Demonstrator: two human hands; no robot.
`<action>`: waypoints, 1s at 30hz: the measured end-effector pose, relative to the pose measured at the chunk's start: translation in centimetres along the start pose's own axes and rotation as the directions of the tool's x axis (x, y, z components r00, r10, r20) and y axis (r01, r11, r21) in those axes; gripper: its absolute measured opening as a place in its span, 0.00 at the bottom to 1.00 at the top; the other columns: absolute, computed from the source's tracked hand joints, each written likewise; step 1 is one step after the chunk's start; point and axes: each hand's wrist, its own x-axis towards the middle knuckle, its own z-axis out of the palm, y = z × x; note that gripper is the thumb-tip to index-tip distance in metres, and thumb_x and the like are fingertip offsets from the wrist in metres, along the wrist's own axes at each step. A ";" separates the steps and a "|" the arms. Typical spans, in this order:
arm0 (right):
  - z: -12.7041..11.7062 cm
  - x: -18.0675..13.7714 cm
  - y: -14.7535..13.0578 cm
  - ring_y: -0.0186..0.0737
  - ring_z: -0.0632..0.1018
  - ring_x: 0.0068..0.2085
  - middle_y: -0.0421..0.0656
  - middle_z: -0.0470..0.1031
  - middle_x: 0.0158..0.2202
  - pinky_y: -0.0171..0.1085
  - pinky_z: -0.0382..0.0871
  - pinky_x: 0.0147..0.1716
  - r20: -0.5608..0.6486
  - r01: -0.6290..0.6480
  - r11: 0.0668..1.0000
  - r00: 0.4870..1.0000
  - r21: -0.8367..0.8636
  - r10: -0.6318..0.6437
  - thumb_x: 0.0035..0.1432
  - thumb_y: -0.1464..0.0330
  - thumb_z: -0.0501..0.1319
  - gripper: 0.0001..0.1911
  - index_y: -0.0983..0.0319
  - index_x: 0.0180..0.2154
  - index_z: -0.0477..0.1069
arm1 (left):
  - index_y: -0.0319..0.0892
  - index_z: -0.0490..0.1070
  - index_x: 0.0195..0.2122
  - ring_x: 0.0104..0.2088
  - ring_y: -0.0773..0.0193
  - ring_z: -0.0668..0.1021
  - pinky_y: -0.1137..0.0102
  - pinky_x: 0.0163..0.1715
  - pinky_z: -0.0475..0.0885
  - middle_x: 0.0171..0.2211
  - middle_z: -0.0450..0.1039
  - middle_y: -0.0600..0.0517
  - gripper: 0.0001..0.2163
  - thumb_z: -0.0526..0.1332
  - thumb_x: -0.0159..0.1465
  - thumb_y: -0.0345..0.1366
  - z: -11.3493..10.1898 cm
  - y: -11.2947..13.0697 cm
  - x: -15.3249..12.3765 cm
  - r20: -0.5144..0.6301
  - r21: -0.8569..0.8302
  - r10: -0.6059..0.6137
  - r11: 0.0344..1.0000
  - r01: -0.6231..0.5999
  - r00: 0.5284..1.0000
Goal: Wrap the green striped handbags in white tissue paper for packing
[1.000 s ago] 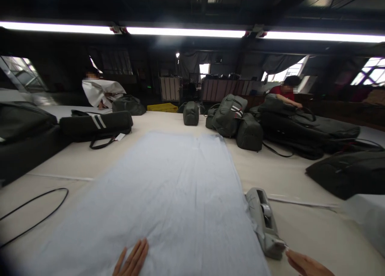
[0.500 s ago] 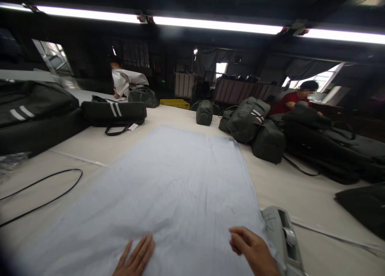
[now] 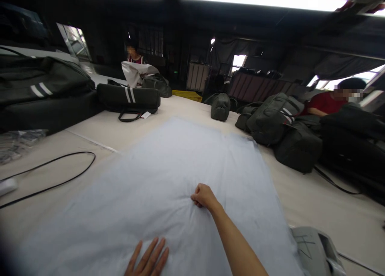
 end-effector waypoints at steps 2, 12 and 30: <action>0.2 0.4 0.1 0.35 0.74 0.20 0.34 0.71 0.17 0.34 0.68 0.23 -0.024 -0.038 0.994 0.999 -0.104 0.035 0.48 0.70 0.67 0.09 0.61 0.29 0.66 | 0.52 0.70 0.56 0.70 0.41 0.44 0.37 0.66 0.31 0.57 0.71 0.51 0.23 0.57 0.64 0.56 0.1 0.1 -0.1 0.015 0.002 -0.005 1.000 0.005 1.000; -1.8 -3.5 1.2 0.48 0.81 0.43 0.52 0.80 0.42 0.43 0.73 0.41 -0.284 0.067 0.964 0.948 -0.256 -0.141 0.64 0.50 0.50 0.26 0.64 0.46 0.71 | 0.52 0.70 0.56 0.70 0.49 0.45 0.44 0.68 0.30 0.57 0.71 0.53 0.21 0.56 0.66 0.54 -0.3 -0.3 0.5 -0.029 -0.012 -0.021 1.000 0.020 0.999; 5.5 -21.1 5.8 0.46 0.42 0.71 0.41 0.41 0.72 0.56 0.36 0.69 -0.077 0.541 0.658 0.739 -0.523 -0.669 0.68 0.52 0.47 0.35 0.54 0.69 0.38 | 0.46 0.51 0.67 0.69 0.51 0.53 0.44 0.64 0.57 0.69 0.51 0.42 0.27 0.58 0.68 0.39 -8.9 -3.1 1.5 0.528 -0.526 -0.093 0.745 0.411 0.844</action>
